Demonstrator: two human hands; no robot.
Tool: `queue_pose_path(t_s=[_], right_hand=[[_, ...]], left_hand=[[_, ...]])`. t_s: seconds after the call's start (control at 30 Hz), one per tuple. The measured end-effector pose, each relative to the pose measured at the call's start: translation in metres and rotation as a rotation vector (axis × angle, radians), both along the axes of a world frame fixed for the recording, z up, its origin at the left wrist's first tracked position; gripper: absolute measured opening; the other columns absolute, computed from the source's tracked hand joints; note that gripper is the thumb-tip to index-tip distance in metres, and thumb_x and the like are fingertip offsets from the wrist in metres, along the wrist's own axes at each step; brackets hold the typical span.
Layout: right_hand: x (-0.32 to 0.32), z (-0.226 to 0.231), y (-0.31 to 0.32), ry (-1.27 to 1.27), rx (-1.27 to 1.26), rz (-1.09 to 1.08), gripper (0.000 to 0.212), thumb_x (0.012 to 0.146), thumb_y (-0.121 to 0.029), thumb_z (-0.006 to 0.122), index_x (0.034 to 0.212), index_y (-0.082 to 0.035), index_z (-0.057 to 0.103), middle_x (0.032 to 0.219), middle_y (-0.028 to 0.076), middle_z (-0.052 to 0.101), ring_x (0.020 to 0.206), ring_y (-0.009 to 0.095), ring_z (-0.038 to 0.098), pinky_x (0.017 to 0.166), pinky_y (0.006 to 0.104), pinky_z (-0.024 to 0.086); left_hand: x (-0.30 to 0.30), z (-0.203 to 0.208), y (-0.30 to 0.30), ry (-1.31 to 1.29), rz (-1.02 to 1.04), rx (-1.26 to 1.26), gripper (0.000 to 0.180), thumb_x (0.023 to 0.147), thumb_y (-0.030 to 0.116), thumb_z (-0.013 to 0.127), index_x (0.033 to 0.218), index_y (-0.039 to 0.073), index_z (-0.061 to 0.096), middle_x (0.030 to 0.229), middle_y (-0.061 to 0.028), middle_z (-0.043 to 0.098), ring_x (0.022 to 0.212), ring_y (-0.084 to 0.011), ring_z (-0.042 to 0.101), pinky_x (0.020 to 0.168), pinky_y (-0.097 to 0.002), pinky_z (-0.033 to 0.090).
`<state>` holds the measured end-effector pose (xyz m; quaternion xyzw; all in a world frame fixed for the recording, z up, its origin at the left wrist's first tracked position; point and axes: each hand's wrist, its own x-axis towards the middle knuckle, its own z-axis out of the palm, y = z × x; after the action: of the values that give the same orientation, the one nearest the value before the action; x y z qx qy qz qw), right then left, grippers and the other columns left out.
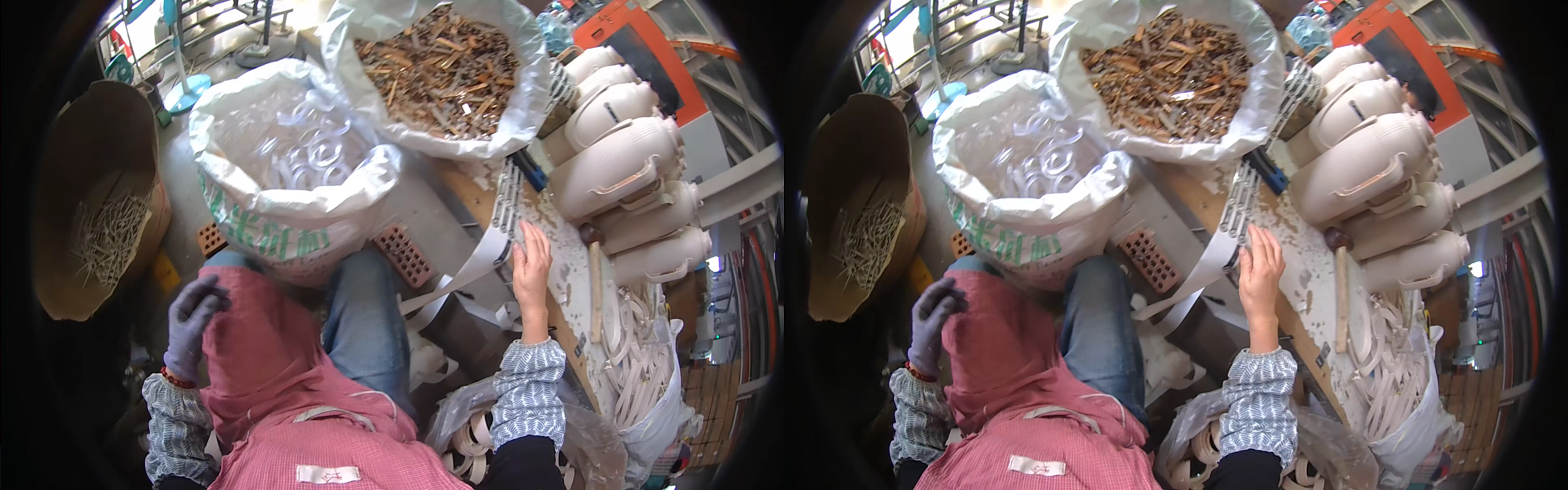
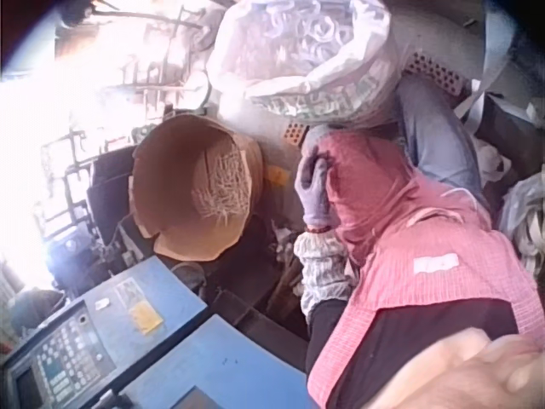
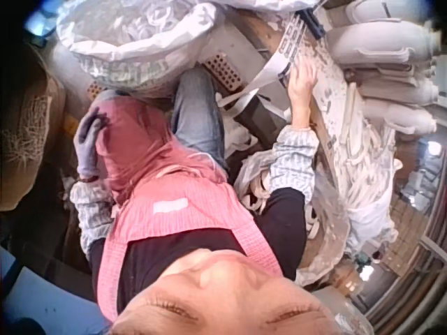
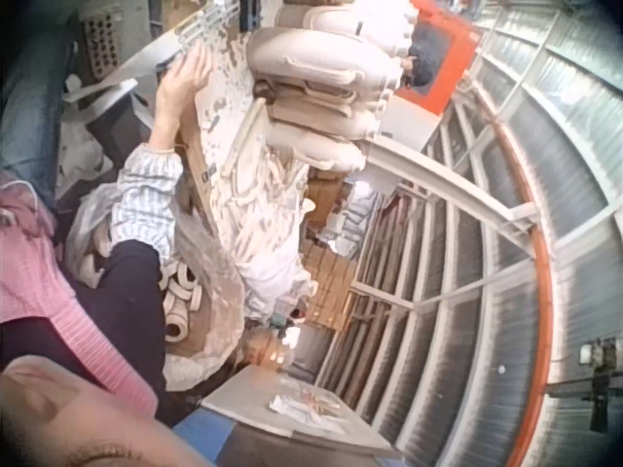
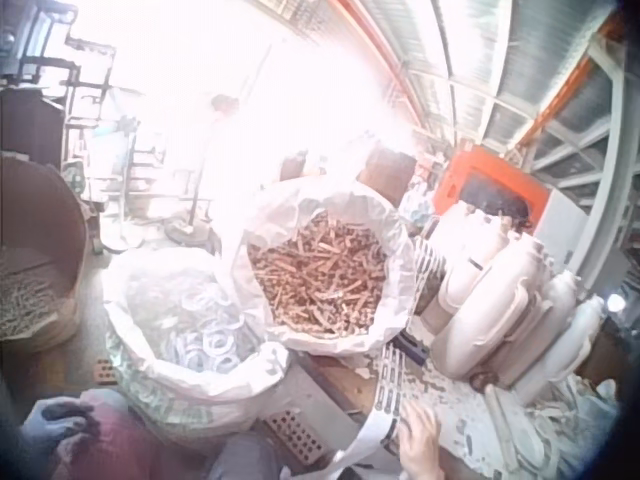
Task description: The person assembles beige thermos bottles by inserting a wooden stopper, screwing on the lid, and attaching a handle. The person repeats this process for multiple bottles, placing each completed unit on a nearby table.
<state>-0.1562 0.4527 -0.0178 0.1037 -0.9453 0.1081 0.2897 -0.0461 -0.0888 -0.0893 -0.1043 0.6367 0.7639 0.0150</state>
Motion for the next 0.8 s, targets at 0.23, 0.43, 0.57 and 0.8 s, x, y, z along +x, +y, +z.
queue_pose_path(t_s=[0.23, 0.43, 0.57, 0.8], right_hand=[[-0.026, -0.053, 0.075, -0.113, -0.265, 0.071, 0.022, 0.091, -0.013, 0.061, 0.111, -0.004, 0.063, 0.108, 0.008, 0.064, 0.103, 0.021, 0.060, 0.092, 0.0347, 0.047], [-0.026, -0.063, 0.107, -0.111, -0.355, -0.035, 0.023, 0.097, -0.015, 0.059, 0.115, -0.001, 0.062, 0.110, 0.008, 0.066, 0.101, 0.018, 0.061, 0.089, 0.0306, 0.049], [-0.014, -0.049, 0.095, 0.055, 0.042, -0.032, 0.022, 0.095, -0.017, 0.062, 0.109, -0.002, 0.066, 0.109, 0.011, 0.067, 0.100, 0.025, 0.062, 0.090, 0.0357, 0.047], [0.032, 0.003, 0.035, 0.347, 0.346, -0.047, 0.015, 0.089, -0.017, 0.069, 0.099, -0.006, 0.071, 0.101, 0.009, 0.067, 0.096, 0.025, 0.062, 0.084, 0.0385, 0.048]], left_hand=[[0.183, -0.119, -0.160, -0.154, 0.661, -0.686, 0.023, 0.092, 0.006, 0.063, 0.115, 0.003, 0.065, 0.109, -0.0060, 0.066, 0.098, -0.0138, 0.062, 0.090, -0.0263, 0.050], [0.474, -0.197, -0.203, -0.941, 0.875, -0.772, 0.031, 0.085, 0.008, 0.063, 0.115, 0.000, 0.065, 0.113, -0.0132, 0.068, 0.104, -0.0200, 0.063, 0.095, -0.0304, 0.047], [0.427, -0.175, -0.159, -1.224, 0.449, -1.057, 0.047, 0.078, 0.026, 0.067, 0.123, 0.014, 0.061, 0.125, -0.0146, 0.060, 0.115, -0.0286, 0.057, 0.099, -0.0398, 0.045], [0.389, -0.264, -0.120, -1.212, -0.457, -1.480, 0.099, 0.071, 0.053, 0.073, 0.152, 0.026, 0.023, 0.158, -0.0122, 0.020, 0.145, -0.0433, 0.012, 0.116, -0.0609, 0.007]])
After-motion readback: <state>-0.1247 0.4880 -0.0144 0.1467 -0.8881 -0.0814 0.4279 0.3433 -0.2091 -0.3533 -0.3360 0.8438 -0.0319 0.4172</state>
